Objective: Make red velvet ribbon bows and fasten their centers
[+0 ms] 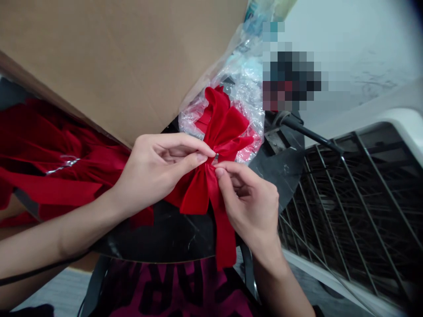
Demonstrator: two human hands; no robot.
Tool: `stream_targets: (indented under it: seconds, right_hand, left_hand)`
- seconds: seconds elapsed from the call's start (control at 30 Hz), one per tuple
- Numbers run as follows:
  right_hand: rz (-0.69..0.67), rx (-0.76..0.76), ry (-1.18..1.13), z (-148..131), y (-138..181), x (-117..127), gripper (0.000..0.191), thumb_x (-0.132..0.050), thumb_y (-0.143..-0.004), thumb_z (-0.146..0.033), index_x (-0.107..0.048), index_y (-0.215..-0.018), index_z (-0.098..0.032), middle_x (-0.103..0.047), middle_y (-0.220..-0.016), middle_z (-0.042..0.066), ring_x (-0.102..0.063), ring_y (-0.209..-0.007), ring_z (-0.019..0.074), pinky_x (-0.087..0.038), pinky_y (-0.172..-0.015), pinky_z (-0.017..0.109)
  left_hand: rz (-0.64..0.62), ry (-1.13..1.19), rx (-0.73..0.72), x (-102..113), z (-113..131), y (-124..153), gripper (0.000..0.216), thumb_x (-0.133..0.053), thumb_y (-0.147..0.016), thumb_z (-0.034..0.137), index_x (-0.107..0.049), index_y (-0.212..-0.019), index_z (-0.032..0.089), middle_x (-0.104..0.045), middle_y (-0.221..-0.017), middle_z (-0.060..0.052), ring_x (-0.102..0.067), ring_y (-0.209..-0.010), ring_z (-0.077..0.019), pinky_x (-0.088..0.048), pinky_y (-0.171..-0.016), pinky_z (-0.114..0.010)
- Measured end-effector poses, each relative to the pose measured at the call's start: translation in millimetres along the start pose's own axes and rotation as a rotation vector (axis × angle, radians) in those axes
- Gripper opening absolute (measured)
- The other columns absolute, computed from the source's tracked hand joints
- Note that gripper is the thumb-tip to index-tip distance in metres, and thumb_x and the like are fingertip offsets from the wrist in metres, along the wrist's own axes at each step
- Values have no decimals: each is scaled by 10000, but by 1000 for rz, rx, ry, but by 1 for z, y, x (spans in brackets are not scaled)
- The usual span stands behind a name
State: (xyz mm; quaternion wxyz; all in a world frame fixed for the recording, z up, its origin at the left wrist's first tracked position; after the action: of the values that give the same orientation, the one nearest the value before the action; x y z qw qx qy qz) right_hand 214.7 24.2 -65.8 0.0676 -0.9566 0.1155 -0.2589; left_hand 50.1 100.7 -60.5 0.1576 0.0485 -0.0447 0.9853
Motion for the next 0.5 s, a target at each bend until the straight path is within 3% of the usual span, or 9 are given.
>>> stream_targets:
  seconds: [0.1,0.2,0.27,0.4,0.5]
  right_hand:
    - [-23,-136,-195,7,4,-7,130,-692,-979,-312,-780,-1020,-227,-785,-803,4,-698,-587,121,-535,-482,199]
    - [-44,-180,-242,24,-6,10,118,-771,-916,-293,-792,-987,-201,-782,-778,15,-735,-633,139,-605,-574,221]
    - [89,-196,-266,49,-24,41,174,-807,-888,-315,-786,-994,-178,-784,-787,36,-756,-645,156,-651,-643,261]
    - [476,-263,-472,114,-67,110,195,-837,-834,-294,-761,-917,-134,-733,-710,46,-692,-579,105,-573,-548,170]
    - [494,-242,-517,141,-95,125,325,-864,-781,-228,-733,-1072,-167,-743,-759,22,-707,-670,97,-589,-654,172]
  left_hand:
    - [5,18,18,-2,-2,0,61,-810,-882,205,-842,-880,256,-832,-878,37,-786,-812,-130,-624,-806,-185]
    - [-43,38,107,-4,-7,-3,47,-805,-888,226,-834,-914,252,-837,-896,27,-791,-831,-136,-614,-778,-178]
    - [-60,43,148,-3,-9,-5,70,-817,-881,265,-831,-948,248,-830,-867,15,-782,-801,-139,-602,-723,-176]
    - [-46,45,142,-1,-9,-7,56,-825,-857,244,-807,-908,233,-807,-830,10,-769,-765,-147,-595,-697,-197]
    - [-40,75,114,-1,-9,-6,47,-823,-847,235,-782,-866,219,-810,-854,2,-784,-816,-167,-607,-759,-218]
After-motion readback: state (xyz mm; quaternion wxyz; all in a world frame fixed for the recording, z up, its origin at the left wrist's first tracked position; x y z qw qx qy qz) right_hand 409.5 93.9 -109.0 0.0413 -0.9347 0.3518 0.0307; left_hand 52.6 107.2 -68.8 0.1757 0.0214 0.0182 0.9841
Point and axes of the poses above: each hand's wrist, its own y-axis away from the middle knuckle, its own x-axis out of the back of the hand, z = x × y, the point moved 4 cm from there along -y, towards the middle knuckle
